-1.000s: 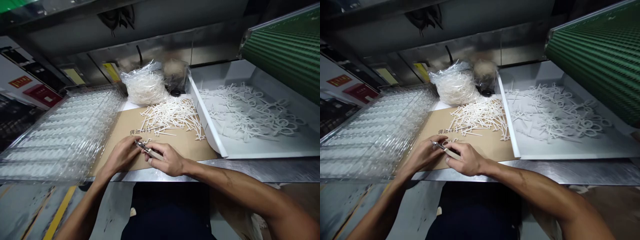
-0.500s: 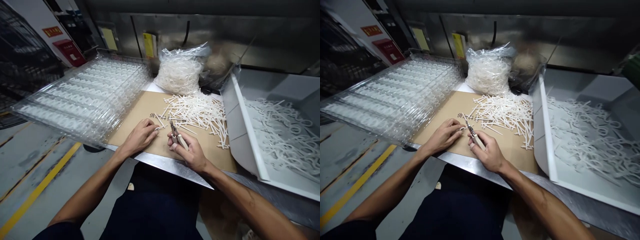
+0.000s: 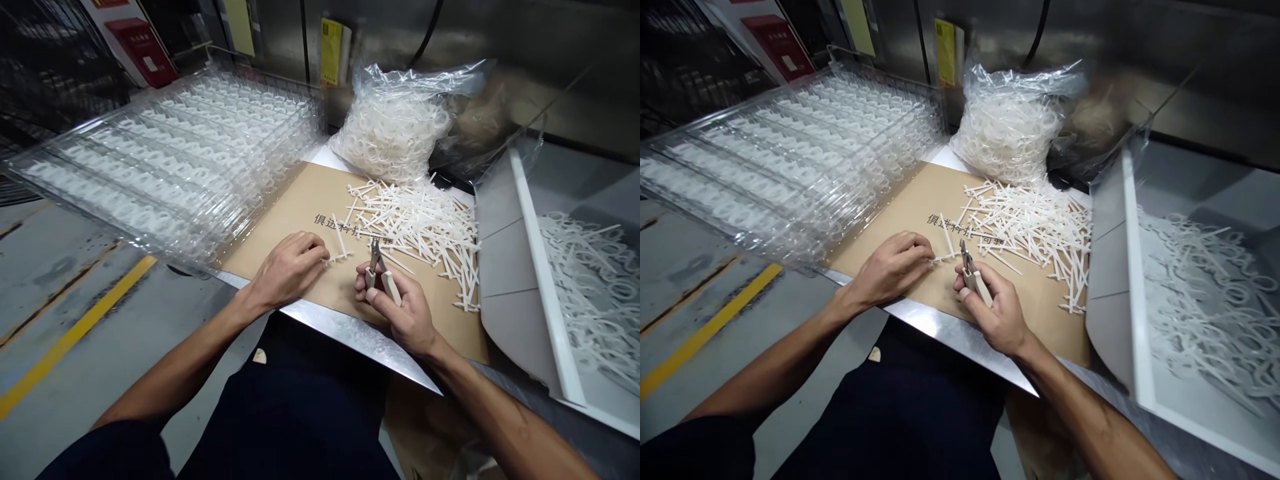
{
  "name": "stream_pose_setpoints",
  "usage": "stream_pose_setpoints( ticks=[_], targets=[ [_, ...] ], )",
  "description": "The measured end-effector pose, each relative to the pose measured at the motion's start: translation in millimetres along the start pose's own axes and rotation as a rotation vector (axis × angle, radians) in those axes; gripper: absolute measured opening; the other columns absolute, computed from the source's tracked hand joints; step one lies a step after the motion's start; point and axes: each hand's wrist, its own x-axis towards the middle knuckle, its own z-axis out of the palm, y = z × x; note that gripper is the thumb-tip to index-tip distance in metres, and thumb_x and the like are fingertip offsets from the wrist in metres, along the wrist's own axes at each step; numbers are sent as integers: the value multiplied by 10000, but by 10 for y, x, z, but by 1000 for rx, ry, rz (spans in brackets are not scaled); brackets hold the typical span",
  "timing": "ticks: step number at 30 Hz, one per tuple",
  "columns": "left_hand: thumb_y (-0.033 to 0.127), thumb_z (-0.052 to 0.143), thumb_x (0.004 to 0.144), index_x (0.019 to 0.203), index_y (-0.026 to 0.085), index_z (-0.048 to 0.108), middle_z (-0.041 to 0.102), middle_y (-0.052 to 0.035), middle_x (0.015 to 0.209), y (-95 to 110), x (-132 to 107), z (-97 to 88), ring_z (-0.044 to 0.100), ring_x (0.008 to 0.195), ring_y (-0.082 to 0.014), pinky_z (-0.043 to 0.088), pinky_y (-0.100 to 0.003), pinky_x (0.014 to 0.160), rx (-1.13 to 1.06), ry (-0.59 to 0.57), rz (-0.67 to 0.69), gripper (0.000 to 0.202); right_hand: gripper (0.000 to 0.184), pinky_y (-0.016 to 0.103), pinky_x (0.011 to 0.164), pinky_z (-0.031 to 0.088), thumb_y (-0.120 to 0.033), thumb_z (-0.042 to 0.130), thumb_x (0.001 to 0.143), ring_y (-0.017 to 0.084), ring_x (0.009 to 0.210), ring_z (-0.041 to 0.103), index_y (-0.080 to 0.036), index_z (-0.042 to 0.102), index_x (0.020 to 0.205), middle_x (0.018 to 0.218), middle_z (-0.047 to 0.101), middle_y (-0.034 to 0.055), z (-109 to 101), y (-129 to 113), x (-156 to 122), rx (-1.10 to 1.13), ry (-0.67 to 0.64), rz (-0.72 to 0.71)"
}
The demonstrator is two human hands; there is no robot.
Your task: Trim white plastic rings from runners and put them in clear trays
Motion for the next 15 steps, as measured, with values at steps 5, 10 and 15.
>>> stream_pose_setpoints(
  ticks=[5,10,15],
  targets=[
    [248,547,1046,1045,188,680,693,-87,1087,47,-59,34,649,1002,-216,505,-376,926,-1,-52,43,146,231,369,833,532,-281,643,983,203,867,643,-191,665,1194,995,671,54,4,-20,7,-12,4,6],
    [299,573,1037,1177,181,648,687,-109,1142,59,-72,59,647,1076,-248,511,-400,969,-34,-68,-28,198,262,374,844,535,-296,648,977,205,873,632,-193,665,1217,1001,665,56,2,-22,6,-6,-1,31],
    [315,613,1019,1163,185,666,673,-105,1149,46,-48,65,635,1073,-247,522,-402,964,-103,-73,-84,201,308,404,879,546,-356,646,989,235,929,648,-202,658,1255,1045,677,75,-15,-34,-17,0,-27,35]
  ],
)
